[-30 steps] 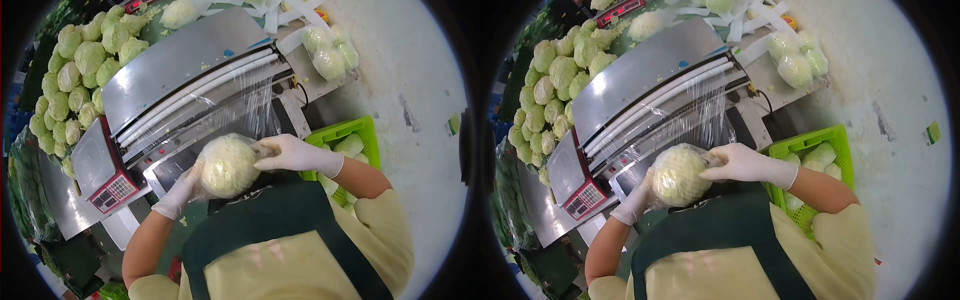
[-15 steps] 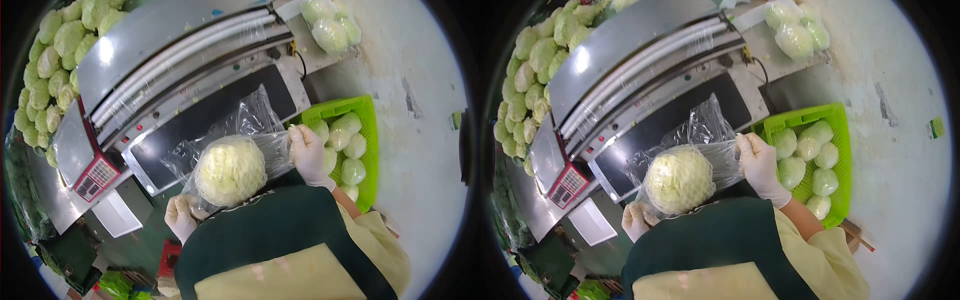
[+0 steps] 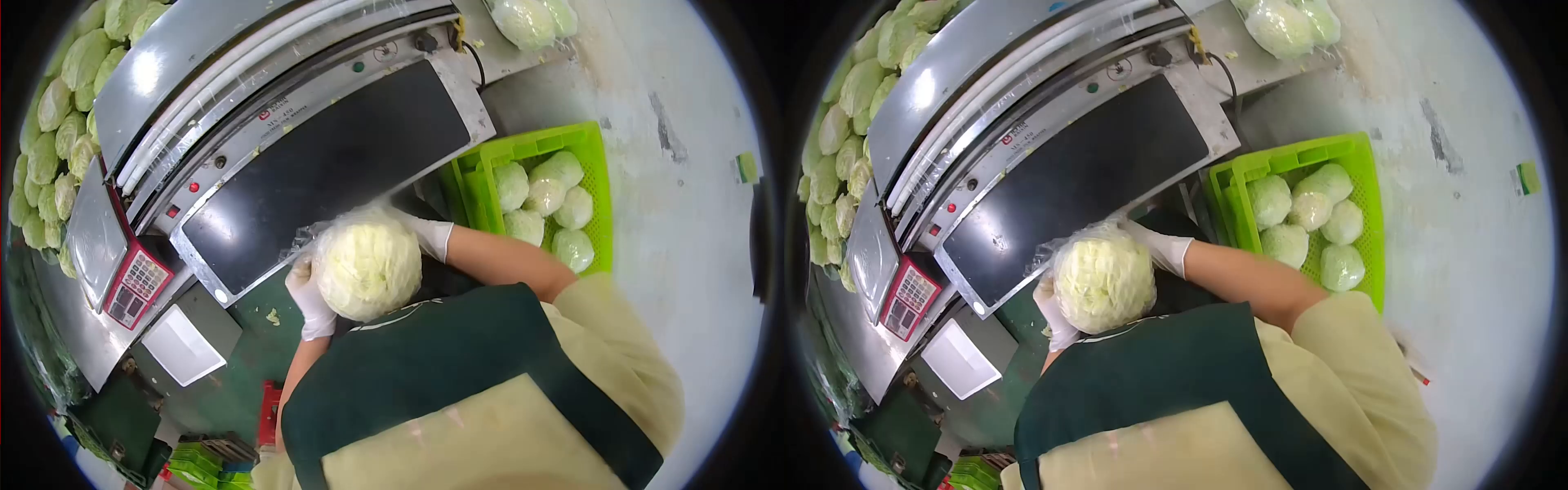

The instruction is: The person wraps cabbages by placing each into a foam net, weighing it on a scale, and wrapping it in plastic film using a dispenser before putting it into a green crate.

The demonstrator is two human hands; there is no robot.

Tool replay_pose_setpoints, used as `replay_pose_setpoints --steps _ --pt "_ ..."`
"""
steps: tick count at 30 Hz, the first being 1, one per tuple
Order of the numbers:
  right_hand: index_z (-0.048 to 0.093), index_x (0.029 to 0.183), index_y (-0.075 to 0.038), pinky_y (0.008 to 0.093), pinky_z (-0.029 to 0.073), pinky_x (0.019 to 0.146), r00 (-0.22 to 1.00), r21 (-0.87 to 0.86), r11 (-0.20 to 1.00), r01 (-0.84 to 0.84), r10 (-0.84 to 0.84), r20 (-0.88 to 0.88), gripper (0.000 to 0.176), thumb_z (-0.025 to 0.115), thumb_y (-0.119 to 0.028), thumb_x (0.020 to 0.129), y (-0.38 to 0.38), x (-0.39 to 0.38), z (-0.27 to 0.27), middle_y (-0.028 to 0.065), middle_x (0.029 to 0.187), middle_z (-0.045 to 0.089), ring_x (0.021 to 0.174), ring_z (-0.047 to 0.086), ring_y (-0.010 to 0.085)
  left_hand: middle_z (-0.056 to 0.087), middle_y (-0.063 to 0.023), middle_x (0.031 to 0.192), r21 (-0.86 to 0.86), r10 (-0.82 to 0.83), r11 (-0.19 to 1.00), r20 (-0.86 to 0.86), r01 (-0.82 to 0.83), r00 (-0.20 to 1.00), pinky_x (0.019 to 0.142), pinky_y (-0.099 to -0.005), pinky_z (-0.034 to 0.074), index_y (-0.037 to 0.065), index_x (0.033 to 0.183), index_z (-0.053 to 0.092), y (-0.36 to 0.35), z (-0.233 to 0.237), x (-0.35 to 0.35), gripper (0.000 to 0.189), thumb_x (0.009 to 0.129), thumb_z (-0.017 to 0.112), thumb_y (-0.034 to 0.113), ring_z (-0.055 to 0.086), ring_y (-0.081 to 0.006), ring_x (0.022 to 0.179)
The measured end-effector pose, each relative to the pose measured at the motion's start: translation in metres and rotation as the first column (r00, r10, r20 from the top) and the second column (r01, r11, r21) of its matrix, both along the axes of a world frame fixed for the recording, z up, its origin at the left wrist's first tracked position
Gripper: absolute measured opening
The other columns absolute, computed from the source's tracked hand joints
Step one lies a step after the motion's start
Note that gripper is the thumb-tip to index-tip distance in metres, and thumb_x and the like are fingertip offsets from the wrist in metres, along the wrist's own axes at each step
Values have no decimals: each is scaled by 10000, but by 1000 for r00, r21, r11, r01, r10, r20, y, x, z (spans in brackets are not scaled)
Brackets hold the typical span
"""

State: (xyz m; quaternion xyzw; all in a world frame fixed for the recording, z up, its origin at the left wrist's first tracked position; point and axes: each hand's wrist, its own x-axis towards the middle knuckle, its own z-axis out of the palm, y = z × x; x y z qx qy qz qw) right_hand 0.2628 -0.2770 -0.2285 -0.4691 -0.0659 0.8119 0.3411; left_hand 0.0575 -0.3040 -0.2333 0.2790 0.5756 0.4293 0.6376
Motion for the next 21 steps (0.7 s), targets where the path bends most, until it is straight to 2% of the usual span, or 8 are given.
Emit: replay_pose_setpoints --steps 3,7,8,11,13,16,19,21 --pt "632 1114 22 336 507 788 920 148 913 -381 358 160 271 561 -197 971 2 -2 26 65 1070 671 918 623 142 681 -88 910 66 155 983 215 -173 964 712 -278 512 -13 947 649 1 42 30 186 928 671 171 618 -151 769" --pt "617 1173 -4 325 496 817 813 461 672 -580 441 380 311 572 -237 972 -11 -2 52 79 1132 654 952 612 134 588 -133 972 700 -174 583 -387 411 905 755 -296 513 7 998 584 35 66 20 408 908 687 391 577 -211 860" --pt "648 1011 -28 284 466 865 827 806 188 -561 75 557 271 643 -289 937 -17 0 52 47 963 644 933 586 138 545 -183 1159 710 -235 515 -423 481 875 854 -359 502 -8 1120 590 44 92 32 533 906 656 475 557 -265 1024" --pt "651 1014 -31 293 471 871 788 745 261 -613 269 554 261 641 -280 933 -26 -3 52 53 978 648 940 593 145 448 -189 1452 391 -526 -45 -792 919 311 1155 -492 205 36 1335 569 76 132 50 828 950 274 706 378 -349 1379" --pt "653 1016 -33 300 474 875 706 573 417 -706 479 521 255 640 -274 931 -31 -5 38 57 987 650 945 598 150 420 -168 1495 394 -908 -178 -420 902 5 1189 -490 77 39 1340 573 71 143 67 772 994 220 631 295 -354 1439" --pt "655 1019 -36 309 480 880 668 490 457 -742 558 491 246 637 -264 928 -49 -1 24 64 1002 654 952 605 157 433 -191 1486 347 -961 -170 -265 922 -78 1188 -467 160 34 1336 579 50 148 92 657 1029 273 528 350 -344 1413" --pt "658 1023 -39 318 485 886 694 480 502 -719 550 465 238 635 -255 924 -79 26 30 70 1017 658 959 613 164 505 -246 1405 300 -959 99 282 949 10 1132 -484 322 -1 1276 619 16 167 119 750 999 283 609 467 -377 1322" --pt "660 1025 -41 324 488 890 767 463 621 -633 418 488 233 633 -249 922 -91 70 45 74 1027 661 964 617 169 589 -271 1280 162 -929 249 318 955 188 1038 -447 453 18 1447 407 -6 182 140 629 1026 365 483 576 -365 1208"
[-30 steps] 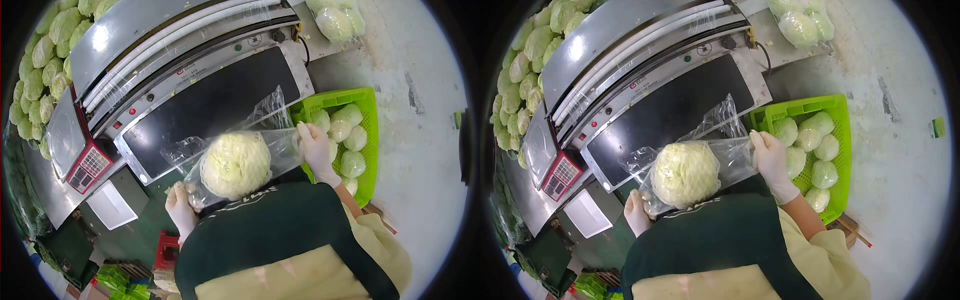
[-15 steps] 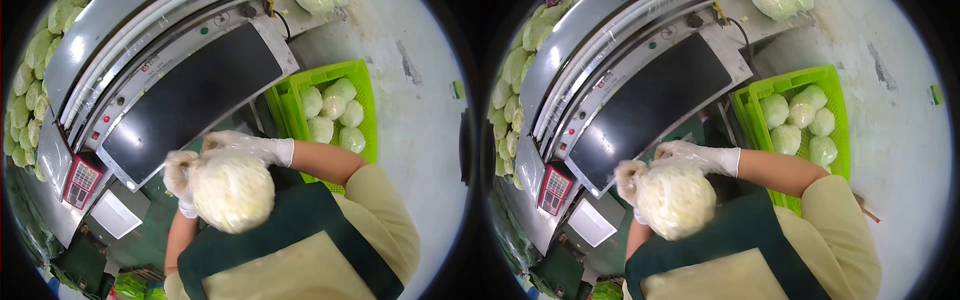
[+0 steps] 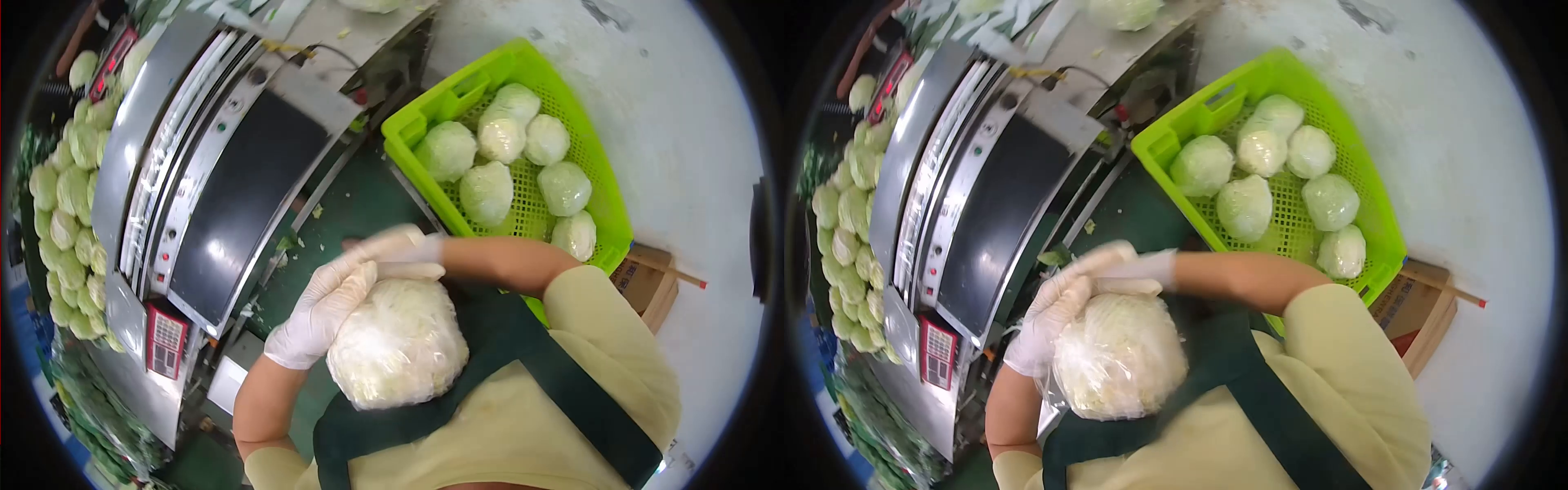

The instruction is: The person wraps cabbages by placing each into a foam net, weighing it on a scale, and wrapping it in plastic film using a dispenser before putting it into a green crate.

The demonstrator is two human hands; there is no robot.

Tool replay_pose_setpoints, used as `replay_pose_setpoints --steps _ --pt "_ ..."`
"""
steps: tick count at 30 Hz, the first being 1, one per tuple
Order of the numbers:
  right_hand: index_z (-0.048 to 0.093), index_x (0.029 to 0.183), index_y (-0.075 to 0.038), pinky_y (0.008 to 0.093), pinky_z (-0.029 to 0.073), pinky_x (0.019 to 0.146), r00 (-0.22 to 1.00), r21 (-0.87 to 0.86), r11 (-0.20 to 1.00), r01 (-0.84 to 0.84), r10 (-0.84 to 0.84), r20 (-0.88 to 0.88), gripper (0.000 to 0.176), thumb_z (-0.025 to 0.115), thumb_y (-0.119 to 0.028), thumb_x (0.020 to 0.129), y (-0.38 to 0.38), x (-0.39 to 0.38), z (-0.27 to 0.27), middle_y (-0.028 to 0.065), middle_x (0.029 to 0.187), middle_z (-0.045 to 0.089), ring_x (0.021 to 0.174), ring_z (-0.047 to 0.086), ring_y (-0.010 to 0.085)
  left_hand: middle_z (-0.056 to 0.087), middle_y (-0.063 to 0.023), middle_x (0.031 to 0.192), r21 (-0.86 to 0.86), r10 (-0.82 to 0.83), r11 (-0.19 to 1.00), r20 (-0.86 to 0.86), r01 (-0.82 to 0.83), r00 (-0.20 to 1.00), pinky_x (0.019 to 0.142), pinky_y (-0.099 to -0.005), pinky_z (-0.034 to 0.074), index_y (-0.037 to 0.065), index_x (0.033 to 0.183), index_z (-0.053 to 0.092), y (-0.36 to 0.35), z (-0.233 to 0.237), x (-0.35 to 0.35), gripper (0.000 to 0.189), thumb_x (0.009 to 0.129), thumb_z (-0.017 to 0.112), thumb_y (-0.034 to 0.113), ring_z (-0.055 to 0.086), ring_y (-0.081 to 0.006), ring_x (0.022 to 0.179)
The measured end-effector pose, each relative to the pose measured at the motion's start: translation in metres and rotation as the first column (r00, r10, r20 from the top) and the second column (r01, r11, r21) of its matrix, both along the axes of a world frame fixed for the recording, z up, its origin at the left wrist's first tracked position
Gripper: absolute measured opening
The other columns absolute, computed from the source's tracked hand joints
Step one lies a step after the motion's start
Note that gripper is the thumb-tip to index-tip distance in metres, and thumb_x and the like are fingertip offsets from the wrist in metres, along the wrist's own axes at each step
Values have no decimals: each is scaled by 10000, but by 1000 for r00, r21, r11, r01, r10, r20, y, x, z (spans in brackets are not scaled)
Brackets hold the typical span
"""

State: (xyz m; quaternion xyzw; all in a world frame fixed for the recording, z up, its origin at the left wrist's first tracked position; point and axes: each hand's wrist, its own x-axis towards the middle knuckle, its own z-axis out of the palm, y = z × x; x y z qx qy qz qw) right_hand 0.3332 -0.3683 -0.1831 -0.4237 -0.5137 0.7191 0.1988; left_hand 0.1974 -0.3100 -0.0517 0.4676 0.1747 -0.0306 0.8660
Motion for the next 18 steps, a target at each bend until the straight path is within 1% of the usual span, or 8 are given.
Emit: replay_pose_setpoints --steps 2,3,5,9,10,13,17,18 --pt "658 1072 -33 325 490 912 903 243 879 411 -429 21 246 578 -239 964 -12 63 39 82 1087 659 994 620 171 620 -268 1227 -100 110 987 -149 -126 983 1011 -430 483 45 1525 261 -20 12 19 634 1032 413 414 603 -361 1170" --pt "655 1119 -24 322 490 932 758 446 676 587 -653 -9 271 524 -233 1006 -20 97 65 89 1142 657 1022 621 171 597 -268 1253 -184 120 972 -155 -148 981 979 -411 511 85 1559 115 -25 13 27 684 1025 470 323 626 -351 1134" --pt "591 1242 -36 308 482 932 513 427 337 839 -753 -413 293 517 -195 1007 -55 129 143 85 1072 662 1046 604 159 556 -246 1319 -115 179 973 -183 -201 967 1014 -399 476 104 1556 141 -40 29 49 598 1047 405 275 632 -328 1121" --pt "656 1129 -29 373 471 943 775 649 470 598 -544 -320 337 682 -241 869 -120 63 144 148 1222 605 1105 591 295 384 -221 1474 -7 236 970 -204 -242 950 1094 -447 394 84 1537 217 -59 19 70 619 1046 344 439 438 -357 1329" --pt "645 1183 -54 365 441 995 820 525 632 571 -479 -315 354 663 -256 893 -129 74 137 143 1262 584 1160 562 275 369 -212 1486 -243 290 902 -275 -358 917 1104 -444 381 74 1532 232 -65 19 77 645 1039 339 476 389 -342 1370" --pt "553 1336 -78 352 390 1073 766 82 807 585 -516 -384 464 619 -296 932 -169 98 108 125 1370 524 1261 501 225 398 -209 1458 -20 349 930 -276 -368 896 1148 -488 308 67 1504 294 -81 -8 83 725 1002 340 588 397 -348 1353" --pt "426 1446 -47 341 364 1104 330 -337 599 727 -734 -593 576 529 -371 981 -215 83 40 110 1433 482 1273 490 188 350 -211 1506 289 40 957 -216 25 976 1161 -471 275 67 1537 232 -109 -27 88 806 985 293 651 370 -339 1381" --pt "419 1450 -40 342 354 1112 267 -332 539 774 -754 -601 579 524 -366 982 -225 82 32 113 1442 473 1284 481 192 306 -188 1552 251 -1 967 -188 49 982 1202 -416 158 22 1534 227 -116 -29 102 735 1035 155 556 260 -291 1456"
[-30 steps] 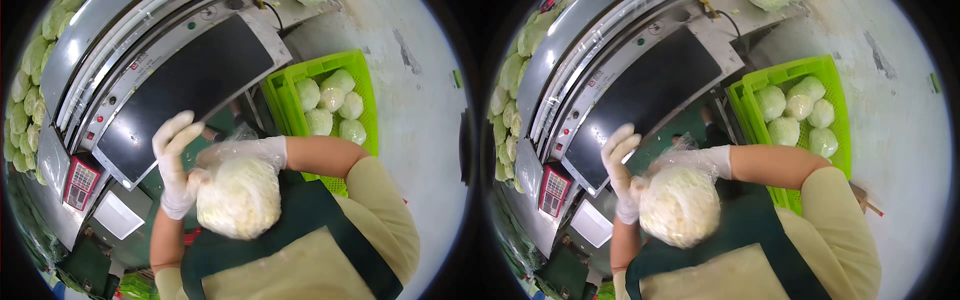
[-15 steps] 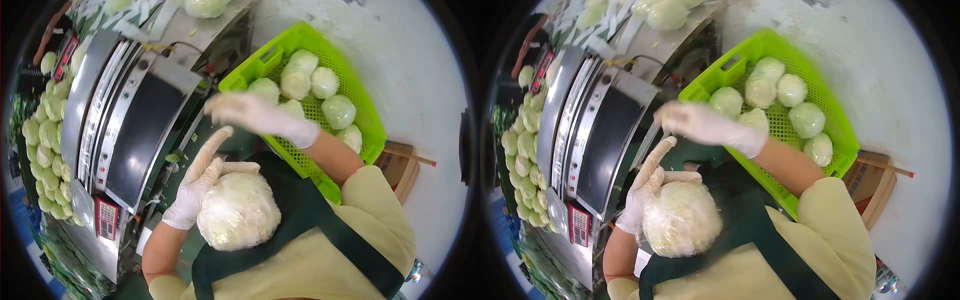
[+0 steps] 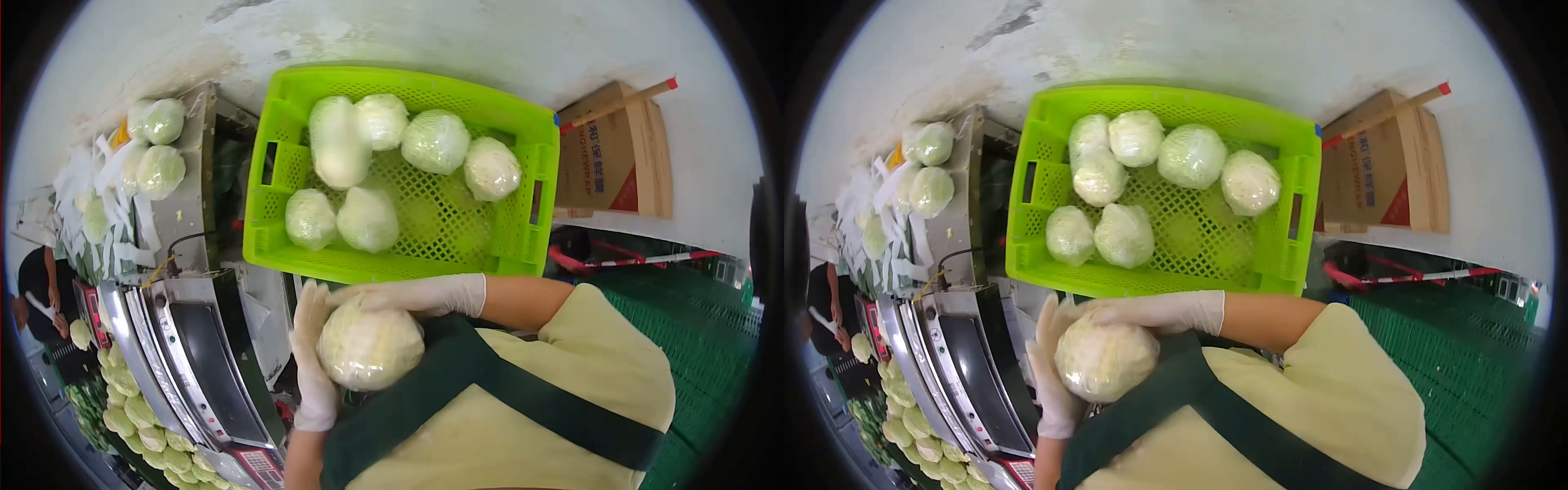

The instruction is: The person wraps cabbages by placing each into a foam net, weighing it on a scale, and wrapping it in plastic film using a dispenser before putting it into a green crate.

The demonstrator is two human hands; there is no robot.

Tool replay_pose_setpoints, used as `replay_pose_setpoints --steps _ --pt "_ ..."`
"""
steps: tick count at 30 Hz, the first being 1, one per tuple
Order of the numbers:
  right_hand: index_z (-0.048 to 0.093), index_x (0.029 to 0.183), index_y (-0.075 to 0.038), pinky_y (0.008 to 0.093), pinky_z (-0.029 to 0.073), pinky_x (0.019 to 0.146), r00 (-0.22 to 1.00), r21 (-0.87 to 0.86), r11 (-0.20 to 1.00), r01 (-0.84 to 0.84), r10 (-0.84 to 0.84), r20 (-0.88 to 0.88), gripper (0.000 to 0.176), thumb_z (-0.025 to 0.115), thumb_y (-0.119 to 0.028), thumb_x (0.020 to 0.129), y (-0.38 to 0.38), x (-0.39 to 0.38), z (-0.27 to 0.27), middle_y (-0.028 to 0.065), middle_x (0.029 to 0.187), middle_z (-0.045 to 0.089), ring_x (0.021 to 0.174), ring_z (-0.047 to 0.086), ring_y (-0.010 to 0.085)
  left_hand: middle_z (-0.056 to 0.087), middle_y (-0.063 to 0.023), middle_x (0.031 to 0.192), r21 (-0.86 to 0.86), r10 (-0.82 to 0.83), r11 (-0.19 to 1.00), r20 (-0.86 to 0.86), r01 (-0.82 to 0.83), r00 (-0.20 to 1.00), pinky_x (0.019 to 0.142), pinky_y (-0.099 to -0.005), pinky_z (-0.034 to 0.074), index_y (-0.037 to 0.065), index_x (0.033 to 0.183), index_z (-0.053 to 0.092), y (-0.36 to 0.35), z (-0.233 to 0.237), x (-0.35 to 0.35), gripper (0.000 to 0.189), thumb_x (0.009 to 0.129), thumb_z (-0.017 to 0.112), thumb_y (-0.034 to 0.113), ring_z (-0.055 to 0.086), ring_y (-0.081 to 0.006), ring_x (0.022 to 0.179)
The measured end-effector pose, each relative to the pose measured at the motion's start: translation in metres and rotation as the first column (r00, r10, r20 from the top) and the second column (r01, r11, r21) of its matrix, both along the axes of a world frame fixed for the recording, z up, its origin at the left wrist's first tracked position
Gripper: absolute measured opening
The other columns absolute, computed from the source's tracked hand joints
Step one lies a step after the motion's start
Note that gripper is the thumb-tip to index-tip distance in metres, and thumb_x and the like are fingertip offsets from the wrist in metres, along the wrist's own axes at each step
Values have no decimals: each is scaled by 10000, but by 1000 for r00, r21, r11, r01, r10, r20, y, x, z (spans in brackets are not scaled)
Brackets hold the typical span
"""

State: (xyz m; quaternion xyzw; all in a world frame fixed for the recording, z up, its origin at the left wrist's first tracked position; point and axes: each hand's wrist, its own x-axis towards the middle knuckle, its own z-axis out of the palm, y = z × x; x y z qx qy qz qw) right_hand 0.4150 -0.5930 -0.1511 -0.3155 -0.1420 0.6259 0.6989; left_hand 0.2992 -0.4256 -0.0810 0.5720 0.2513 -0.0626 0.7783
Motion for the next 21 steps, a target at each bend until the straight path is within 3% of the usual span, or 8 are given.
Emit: replay_pose_setpoints --steps 2,6,8,11,12,14,18,21 --pt "406 1457 -25 345 334 1129 987 20 987 160 -160 8 586 516 -354 984 -17 2 -8 118 1460 454 1305 465 201 327 -197 1535 210 -63 975 -59 75 996 1174 -443 245 42 1535 236 -8 -8 38 744 1025 233 583 349 -311 1401" --pt "412 1432 24 370 420 1075 934 -90 930 357 -355 36 682 561 -428 944 -76 27 -63 167 1391 521 1243 539 230 370 -193 1505 460 -270 850 -34 255 962 1148 -415 276 71 1470 369 -15 -54 71 525 1008 399 317 368 -335 1379" --pt "447 1417 -4 374 438 1056 847 -279 806 523 -528 61 643 569 -424 945 -110 30 -88 166 1365 542 1217 555 231 391 -191 1490 582 -369 751 -24 313 929 1136 -401 291 86 1437 436 -14 -86 85 451 999 482 185 378 -347 1368" --pt "470 1408 -33 365 451 1033 794 -581 574 577 -562 233 616 584 -421 943 -135 32 -113 170 1338 559 1186 572 235 405 -183 1477 855 -644 373 -42 361 764 1124 -499 292 89 1397 479 -7 -137 92 488 916 557 115 386 -404 1343" --pt "471 1408 -38 363 453 1027 778 -584 539 607 -554 297 609 589 -414 943 -134 27 -128 168 1331 562 1177 576 238 440 -179 1449 921 -703 227 -70 317 707 1119 -503 300 90 1386 495 -12 -137 101 499 895 581 116 397 -403 1337" --pt "473 1409 -50 358 458 1015 741 -578 474 664 -520 425 596 597 -400 943 -122 19 -152 164 1317 569 1158 584 243 510 -171 1391 983 -788 -60 -152 171 596 1109 -512 314 93 1364 528 -25 -135 121 521 854 631 120 419 -400 1323" --pt "448 1420 -20 407 397 1077 592 -528 426 735 -22 805 697 605 -465 907 -89 -6 -144 266 1371 501 1273 504 347 523 -130 1389 951 -721 -146 -292 274 628 1084 -542 319 109 1324 556 -16 -162 120 512 823 651 152 441 -394 1301" --pt "486 1384 -23 458 392 1070 638 -651 348 675 170 751 667 588 -478 907 -84 5 -132 256 1405 471 1278 473 400 515 -126 1390 922 -726 -121 -335 368 601 1073 -533 328 103 1284 574 -3 -161 122 496 802 669 175 452 -396 1281"
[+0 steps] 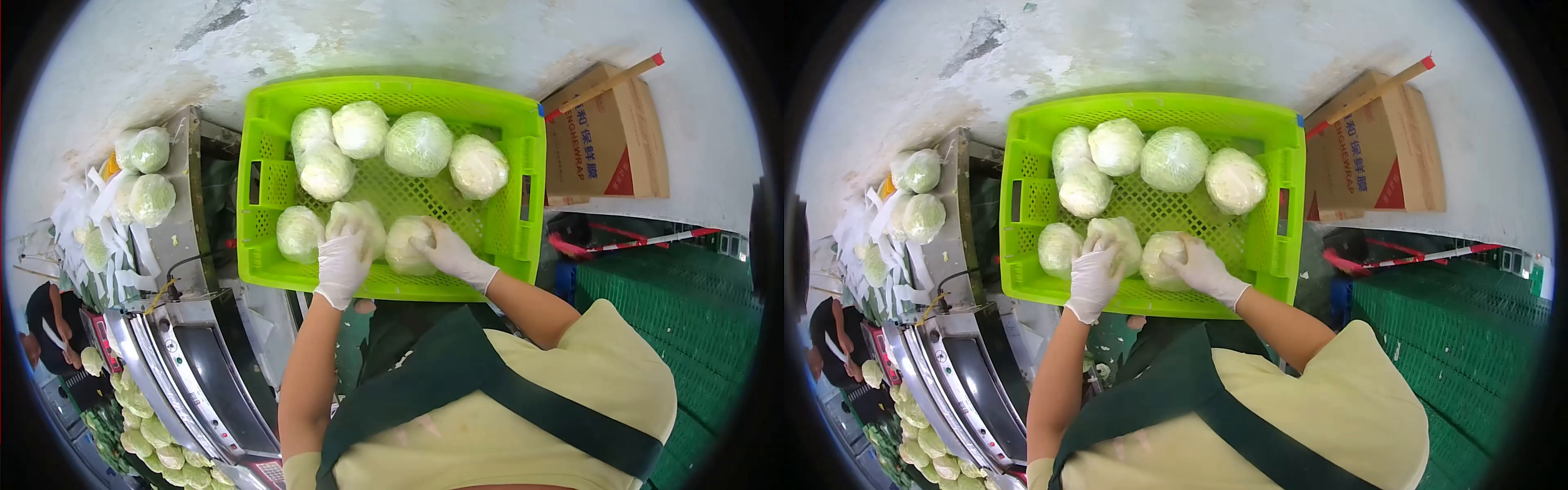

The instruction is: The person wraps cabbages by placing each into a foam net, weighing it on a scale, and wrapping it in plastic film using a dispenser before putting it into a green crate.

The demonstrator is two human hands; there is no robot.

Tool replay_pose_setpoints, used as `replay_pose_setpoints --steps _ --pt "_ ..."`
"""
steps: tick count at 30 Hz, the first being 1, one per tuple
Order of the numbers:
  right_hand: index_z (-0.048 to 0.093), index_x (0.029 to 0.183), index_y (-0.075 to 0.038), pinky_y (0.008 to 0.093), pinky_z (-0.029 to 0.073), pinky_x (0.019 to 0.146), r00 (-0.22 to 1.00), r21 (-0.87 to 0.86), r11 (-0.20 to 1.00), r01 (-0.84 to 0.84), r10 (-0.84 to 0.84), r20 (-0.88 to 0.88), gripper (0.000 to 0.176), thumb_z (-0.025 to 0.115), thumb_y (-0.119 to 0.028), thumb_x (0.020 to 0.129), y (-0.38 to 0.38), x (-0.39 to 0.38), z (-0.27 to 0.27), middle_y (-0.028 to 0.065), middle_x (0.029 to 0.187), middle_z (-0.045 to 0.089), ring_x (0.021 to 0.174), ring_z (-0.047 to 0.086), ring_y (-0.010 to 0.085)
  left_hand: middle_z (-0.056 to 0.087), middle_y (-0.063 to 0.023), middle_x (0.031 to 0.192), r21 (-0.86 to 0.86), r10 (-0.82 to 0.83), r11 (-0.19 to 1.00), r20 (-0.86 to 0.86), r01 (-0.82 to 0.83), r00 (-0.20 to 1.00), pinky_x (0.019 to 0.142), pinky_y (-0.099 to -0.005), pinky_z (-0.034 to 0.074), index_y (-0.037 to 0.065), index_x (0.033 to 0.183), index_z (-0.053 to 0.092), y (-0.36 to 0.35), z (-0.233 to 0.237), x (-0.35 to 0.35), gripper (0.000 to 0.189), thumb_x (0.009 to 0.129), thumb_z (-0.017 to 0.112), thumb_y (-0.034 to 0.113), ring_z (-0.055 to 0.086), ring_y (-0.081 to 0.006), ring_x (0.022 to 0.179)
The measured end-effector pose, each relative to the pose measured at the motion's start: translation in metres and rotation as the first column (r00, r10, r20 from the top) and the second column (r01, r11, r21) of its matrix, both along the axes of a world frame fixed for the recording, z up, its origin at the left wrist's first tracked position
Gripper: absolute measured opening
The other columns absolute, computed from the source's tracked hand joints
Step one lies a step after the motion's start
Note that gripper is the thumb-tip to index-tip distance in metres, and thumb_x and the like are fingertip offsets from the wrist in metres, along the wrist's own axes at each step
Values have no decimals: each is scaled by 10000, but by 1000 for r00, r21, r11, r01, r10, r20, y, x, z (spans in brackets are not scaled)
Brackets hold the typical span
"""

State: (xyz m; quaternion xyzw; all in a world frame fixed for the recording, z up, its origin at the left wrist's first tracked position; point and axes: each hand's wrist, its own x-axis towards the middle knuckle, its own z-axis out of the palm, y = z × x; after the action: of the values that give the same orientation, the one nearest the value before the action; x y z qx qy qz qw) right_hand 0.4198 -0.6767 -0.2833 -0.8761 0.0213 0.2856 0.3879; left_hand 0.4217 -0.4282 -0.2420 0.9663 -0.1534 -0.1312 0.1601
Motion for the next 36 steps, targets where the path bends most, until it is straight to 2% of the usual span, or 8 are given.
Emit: replay_pose_setpoints --steps 1,4,7,14,18,28,33,36 --pt "500 1374 -32 466 400 1061 999 -62 998 -12 11 -31 640 583 -466 911 2 9 2 245 1404 478 1265 482 404 513 -124 1387 -15 5 1000 -20 -5 1000 1069 -531 332 97 1266 581 1 1 1 485 796 672 168 452 -394 1279" --pt "540 1346 -70 478 425 1028 878 -195 974 -113 190 439 563 571 -430 914 18 32 12 212 1384 508 1237 500 405 517 -127 1367 -71 48 996 30 -46 998 1069 -522 337 89 1242 586 -3 -3 2 477 778 683 139 438 -387 1291" --pt "563 1339 -130 489 440 1008 851 -260 858 -443 493 180 497 552 -400 921 36 23 5 197 1380 517 1244 498 392 518 -129 1350 -139 54 989 82 -42 995 1078 -516 332 90 1232 581 -4 -16 -3 485 760 694 110 417 -386 1309" --pt "553 1353 -164 511 410 1041 816 -188 879 -438 477 326 463 560 -369 939 22 24 0 188 1462 436 1310 439 398 442 -140 1451 -211 163 970 191 -121 968 1117 -556 272 152 1405 480 14 -5 23 704 756 745 220 380 -403 1350" --pt "509 1394 -161 514 370 1079 834 -118 930 -349 365 414 529 604 -366 915 5 7 10 208 1493 385 1340 401 410 272 -166 1580 77 30 997 -60 -25 998 1103 -701 125 285 1485 395 10 -3 25 897 706 774 516 333 -409 1396" --pt "552 1332 -133 497 412 1040 828 -378 868 -323 452 331 517 588 -419 903 35 -1 19 193 1367 491 1298 443 375 339 -196 1528 -246 59 965 -146 -94 988 1125 -518 303 142 1469 407 43 11 -16 748 813 740 277 455 -397 1303" --pt "649 1221 -115 462 477 959 893 -332 865 -376 434 117 465 536 -438 908 45 35 26 204 1161 636 1101 599 359 445 -221 1443 -455 245 858 -47 -239 968 1085 -382 391 -3 1389 469 79 90 -91 538 878 636 11 475 -343 1313" --pt "687 1154 -100 438 499 924 950 -241 938 -249 285 126 411 511 -372 901 20 66 21 195 1113 674 1019 643 360 492 -188 1410 -584 429 664 -214 -467 877 1091 -358 390 -36 1386 457 113 135 -151 507 894 581 -33 506 -269 1286"
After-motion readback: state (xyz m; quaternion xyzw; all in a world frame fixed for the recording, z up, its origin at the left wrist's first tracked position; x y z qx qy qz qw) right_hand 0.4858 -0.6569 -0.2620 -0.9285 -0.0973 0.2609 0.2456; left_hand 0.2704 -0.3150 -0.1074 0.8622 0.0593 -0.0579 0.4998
